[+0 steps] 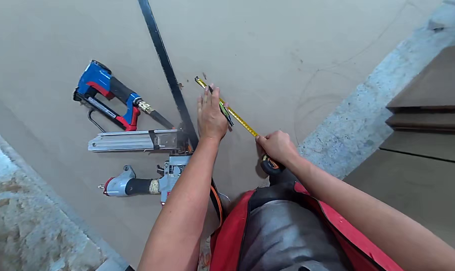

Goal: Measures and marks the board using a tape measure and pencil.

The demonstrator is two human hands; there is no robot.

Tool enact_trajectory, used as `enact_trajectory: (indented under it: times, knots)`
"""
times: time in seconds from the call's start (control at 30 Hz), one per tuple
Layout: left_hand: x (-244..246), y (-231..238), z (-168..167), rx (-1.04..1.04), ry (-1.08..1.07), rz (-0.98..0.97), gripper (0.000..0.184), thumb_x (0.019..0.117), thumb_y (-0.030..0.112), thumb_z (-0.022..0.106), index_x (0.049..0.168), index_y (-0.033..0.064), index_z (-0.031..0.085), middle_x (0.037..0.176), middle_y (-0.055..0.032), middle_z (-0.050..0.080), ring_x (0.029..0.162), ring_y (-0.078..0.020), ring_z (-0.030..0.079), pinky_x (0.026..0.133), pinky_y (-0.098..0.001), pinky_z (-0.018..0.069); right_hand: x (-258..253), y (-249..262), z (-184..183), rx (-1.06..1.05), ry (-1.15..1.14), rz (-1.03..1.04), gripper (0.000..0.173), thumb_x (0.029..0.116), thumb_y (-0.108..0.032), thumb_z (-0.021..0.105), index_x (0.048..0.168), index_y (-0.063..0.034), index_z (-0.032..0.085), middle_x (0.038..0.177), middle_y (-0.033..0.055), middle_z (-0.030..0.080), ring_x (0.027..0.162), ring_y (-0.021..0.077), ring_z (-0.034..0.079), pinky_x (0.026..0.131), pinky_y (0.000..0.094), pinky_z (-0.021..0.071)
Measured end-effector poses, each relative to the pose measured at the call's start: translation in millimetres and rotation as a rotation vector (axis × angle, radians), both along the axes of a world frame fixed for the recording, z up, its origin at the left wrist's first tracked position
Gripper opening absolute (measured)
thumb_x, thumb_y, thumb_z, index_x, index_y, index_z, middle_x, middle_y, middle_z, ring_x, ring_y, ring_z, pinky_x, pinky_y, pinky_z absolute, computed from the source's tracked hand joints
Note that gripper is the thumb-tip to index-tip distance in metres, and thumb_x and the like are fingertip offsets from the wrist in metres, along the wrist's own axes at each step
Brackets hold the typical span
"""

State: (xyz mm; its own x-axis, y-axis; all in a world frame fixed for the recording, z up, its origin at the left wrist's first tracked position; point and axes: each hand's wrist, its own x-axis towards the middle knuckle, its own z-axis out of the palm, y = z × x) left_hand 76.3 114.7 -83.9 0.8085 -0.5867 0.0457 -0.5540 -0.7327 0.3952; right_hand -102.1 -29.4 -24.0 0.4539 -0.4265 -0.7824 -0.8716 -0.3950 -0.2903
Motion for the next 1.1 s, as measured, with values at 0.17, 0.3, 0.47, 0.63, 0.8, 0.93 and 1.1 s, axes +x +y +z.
enact_trajectory:
  times: [0.17, 0.3, 0.47, 0.63, 0.8, 0.93, 1.1]
  knots:
    - [-0.5, 1.0, -3.9, -0.025, -0.02, -0.006, 0.054, 0.1084, 0.038, 0.041, 0.156, 0.0119, 0.042, 0.167, -0.0073, 0.034, 0.156, -0.0192, 0.026, 0.13, -0.0458, 0.016, -1.1, -1.5, -0.9, 0.014, -0.004, -0.007, 0.057, 0.1011, -0.058, 0.049, 0.068, -0.0156, 0.068, 0.071, 0.0042, 0.071, 0.07, 0.0238, 0.069, 0.061, 0.0532, 0.0521]
    - [0.2, 1.7, -5.5, -0.054, -0.03, -0.007, 0.054, 0.1086, 0.038, 0.041, 0.155, 0.011, 0.043, 0.166, -0.0079, 0.036, 0.156, -0.0202, 0.025, 0.13, -0.0474, 0.0167, -0.5, -1.3, -0.1, 0.015, -0.001, -0.009, 0.057, 0.1013, -0.057, 0.049, 0.067, -0.0148, 0.067, 0.071, 0.0049, 0.071, 0.07, 0.0245, 0.069, 0.061, 0.0531, 0.0516]
    - [1.1, 3.0, -7.8, -0.1, -0.046, -0.016, 0.054, 0.1078, 0.036, 0.042, 0.156, 0.0119, 0.042, 0.166, -0.0081, 0.034, 0.157, -0.0213, 0.024, 0.129, -0.0487, 0.0175, -1.8, -1.8, -2.0, 0.013, -0.027, 0.002, 0.056, 0.1012, -0.056, 0.049, 0.069, -0.0147, 0.068, 0.072, 0.0052, 0.07, 0.072, 0.0252, 0.069, 0.063, 0.0539, 0.0524]
    - [2.7, 12.4, -5.0, -0.128, -0.025, -0.081, 0.055, 0.1073, 0.035, 0.046, 0.156, 0.0113, 0.041, 0.168, -0.0092, 0.031, 0.157, -0.022, 0.023, 0.129, -0.0478, 0.0183, -1.0, -1.1, -1.4, 0.007, -0.018, 0.01, 0.057, 0.1012, -0.056, 0.049, 0.066, -0.0143, 0.066, 0.071, 0.0065, 0.068, 0.071, 0.0262, 0.068, 0.061, 0.053, 0.0512]
    - [9.8, 48.3, 0.6, -0.08, 0.009, -0.138, 0.054, 0.1066, 0.037, 0.049, 0.154, 0.0104, 0.045, 0.165, -0.0081, 0.037, 0.155, -0.021, 0.03, 0.129, -0.0431, 0.0219, -1.8, -0.8, -0.9, 0.005, -0.011, 0.012, 0.057, 0.1006, -0.057, 0.049, 0.066, -0.0142, 0.066, 0.071, 0.0067, 0.068, 0.072, 0.0264, 0.068, 0.061, 0.0535, 0.0511]
    - [20.7, 84.7, -1.1, -0.046, -0.03, -0.117, 0.054, 0.1073, 0.036, 0.046, 0.154, 0.0093, 0.044, 0.164, -0.01, 0.039, 0.154, -0.0235, 0.031, 0.128, -0.0437, 0.0237, -2.4, -0.1, -2.5, 0.014, -0.019, -0.011, 0.056, 0.1002, -0.056, 0.05, 0.066, -0.0152, 0.067, 0.071, 0.0052, 0.069, 0.071, 0.0249, 0.068, 0.061, 0.053, 0.0514]
    - [19.6, 91.8, 4.4, -0.174, 0.044, -0.082, 0.047, 0.11, 0.03, 0.043, 0.152, 0.0091, 0.048, 0.159, -0.0093, 0.047, 0.149, -0.0191, 0.041, 0.127, -0.0433, 0.0285, -2.7, -1.0, -6.2, 0.022, -0.024, -0.013, 0.057, 0.1004, -0.057, 0.05, 0.066, -0.0154, 0.067, 0.071, 0.0047, 0.07, 0.07, 0.0243, 0.068, 0.062, 0.0531, 0.0517]
